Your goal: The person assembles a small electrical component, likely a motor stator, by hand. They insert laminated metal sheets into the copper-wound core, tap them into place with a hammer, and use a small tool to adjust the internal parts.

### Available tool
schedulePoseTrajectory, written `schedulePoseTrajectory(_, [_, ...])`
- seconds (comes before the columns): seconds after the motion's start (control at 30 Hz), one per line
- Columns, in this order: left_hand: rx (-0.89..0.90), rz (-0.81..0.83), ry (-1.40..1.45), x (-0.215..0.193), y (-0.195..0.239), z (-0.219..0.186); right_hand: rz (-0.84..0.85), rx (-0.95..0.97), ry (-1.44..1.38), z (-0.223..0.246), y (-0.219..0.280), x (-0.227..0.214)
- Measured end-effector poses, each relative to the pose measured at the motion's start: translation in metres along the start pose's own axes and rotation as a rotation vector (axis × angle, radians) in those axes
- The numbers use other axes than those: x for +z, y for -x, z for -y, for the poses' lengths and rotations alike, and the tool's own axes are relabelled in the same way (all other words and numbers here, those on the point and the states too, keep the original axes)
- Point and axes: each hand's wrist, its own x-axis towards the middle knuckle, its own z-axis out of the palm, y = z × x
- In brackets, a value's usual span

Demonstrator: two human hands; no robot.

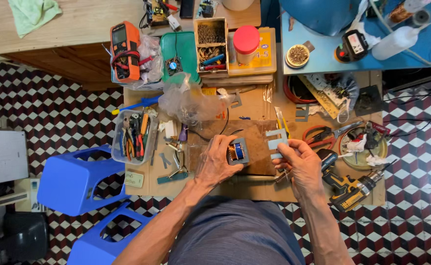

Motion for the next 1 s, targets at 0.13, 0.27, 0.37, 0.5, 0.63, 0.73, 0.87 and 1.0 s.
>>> schedulePoseTrajectory(0.13, [-0.013,0.012,0.04,0.001,0.006,0.0,0.062,0.075,0.013,-0.022,0.014,0.02])
schedulePoseTrajectory(0.27, [0.045,0.0,0.05,0.001,0.005,0.003,0.09,0.066,0.008,-0.031,0.016,0.034])
schedulePoseTrajectory(0.37, [0.008,0.04,0.115,-0.001,0.008,0.005,0.094,0.063,0.019,-0.034,0.014,0.037])
schedulePoseTrajectory(0.5, [0.002,0.093,0.199,-0.011,0.012,0.008,0.105,0.044,0.051,-0.041,0.008,0.042])
schedulePoseTrajectory(0.63, [0.026,0.116,0.189,-0.018,0.014,0.007,0.08,-0.005,0.133,-0.05,0.007,0.047])
schedulePoseTrajectory(0.73, [0.018,0.09,0.143,-0.019,0.011,0.004,0.061,-0.005,0.157,-0.052,0.006,0.048])
schedulePoseTrajectory(0.87, [0.067,0.073,0.087,-0.021,0.008,-0.001,0.078,0.005,0.116,-0.052,0.004,0.049])
schedulePoseTrajectory(1.0, [0.088,0.075,0.048,-0.02,0.009,-0.004,0.09,0.01,0.125,-0.05,0.006,0.049])
